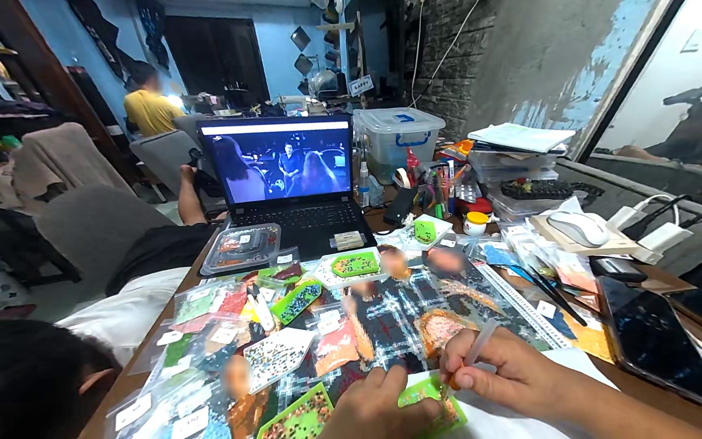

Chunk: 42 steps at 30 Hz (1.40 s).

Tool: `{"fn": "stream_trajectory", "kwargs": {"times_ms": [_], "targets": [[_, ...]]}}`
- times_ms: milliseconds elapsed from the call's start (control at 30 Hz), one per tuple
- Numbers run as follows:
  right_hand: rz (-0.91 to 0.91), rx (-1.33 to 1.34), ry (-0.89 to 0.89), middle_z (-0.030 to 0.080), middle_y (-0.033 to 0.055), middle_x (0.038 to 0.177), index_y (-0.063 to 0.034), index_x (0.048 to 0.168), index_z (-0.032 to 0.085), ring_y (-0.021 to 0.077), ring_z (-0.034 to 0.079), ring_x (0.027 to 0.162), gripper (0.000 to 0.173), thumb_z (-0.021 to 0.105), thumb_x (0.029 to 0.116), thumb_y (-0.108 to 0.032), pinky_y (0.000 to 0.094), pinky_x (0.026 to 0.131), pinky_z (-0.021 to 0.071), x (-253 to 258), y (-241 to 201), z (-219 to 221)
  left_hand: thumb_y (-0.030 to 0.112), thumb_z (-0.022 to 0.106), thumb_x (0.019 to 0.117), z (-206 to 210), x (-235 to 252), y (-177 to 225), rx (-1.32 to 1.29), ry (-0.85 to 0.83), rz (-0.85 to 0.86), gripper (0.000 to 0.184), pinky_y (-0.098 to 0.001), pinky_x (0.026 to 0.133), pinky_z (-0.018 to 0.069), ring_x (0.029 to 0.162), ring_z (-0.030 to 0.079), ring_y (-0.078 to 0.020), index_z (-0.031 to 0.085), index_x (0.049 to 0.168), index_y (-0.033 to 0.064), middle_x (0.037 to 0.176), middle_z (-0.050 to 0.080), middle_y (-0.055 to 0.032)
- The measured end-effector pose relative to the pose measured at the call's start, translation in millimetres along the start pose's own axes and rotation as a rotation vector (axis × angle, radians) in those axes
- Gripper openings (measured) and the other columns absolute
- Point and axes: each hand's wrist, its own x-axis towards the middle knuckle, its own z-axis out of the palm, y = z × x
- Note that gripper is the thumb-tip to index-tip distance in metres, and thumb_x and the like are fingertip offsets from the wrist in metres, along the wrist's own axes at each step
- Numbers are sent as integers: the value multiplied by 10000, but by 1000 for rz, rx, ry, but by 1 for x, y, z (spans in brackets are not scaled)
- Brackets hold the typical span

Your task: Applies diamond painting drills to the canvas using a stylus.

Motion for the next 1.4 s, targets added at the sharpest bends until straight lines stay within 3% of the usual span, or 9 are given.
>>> {"fn": "stream_trajectory", "kwargs": {"times_ms": [200, 400, 700, 933, 1400], "targets": [[23, 1, 9, 690, 78, 927, -25, 1060, 590, 39, 681, 881, 306, 499, 1090, -316, 183, 789, 562, -1, -2, -2, 185, 651, 955, 1, 0, 1, 10, 20, -3, 316, -496, 672, 564, 870, 667, -402, 749, 1255, 166, 1030, 659, -233], [46, -6, 52, 690, 38, 934, -50, 1081, 604, 15, 669, 886, 288, 502, 1088, -319, 177, 789, 558, -1, 0, -13, 183, 653, 949, 2, 0, 0, 20, 40, -2, 332, -493, 663, 566, 859, 671, -398, 742, 1268, 174, 1022, 667, -230], [174, -70, 109, 686, -36, 875, -58, 999, 646, -47, 634, 809, 312, 511, 1078, -327, 136, 729, 531, -3, 10, -33, 224, 631, 984, -4, 2, 1, 15, -83, -32, 339, -528, 733, 567, 927, 665, -434, 724, 1301, 145, 1101, 655, -267], [234, -68, 93, 697, -52, 863, -88, 1002, 645, -57, 617, 760, 271, 523, 1069, -320, 119, 688, 508, -5, 15, -39, 217, 622, 984, -5, 1, 1, 5, -75, -15, 360, -514, 715, 558, 914, 658, -420, 713, 1332, 220, 1075, 654, -249], [263, -74, 98, 692, -62, 837, -106, 993, 648, -40, 632, 766, 191, 544, 1052, -255, 133, 701, 524, -5, 15, -44, 230, 615, 991, -5, 2, 0, 6, -85, -12, 319, -511, 706, 557, 920, 654, -417, 743, 1280, 196, 1085, 648, -250]]}}
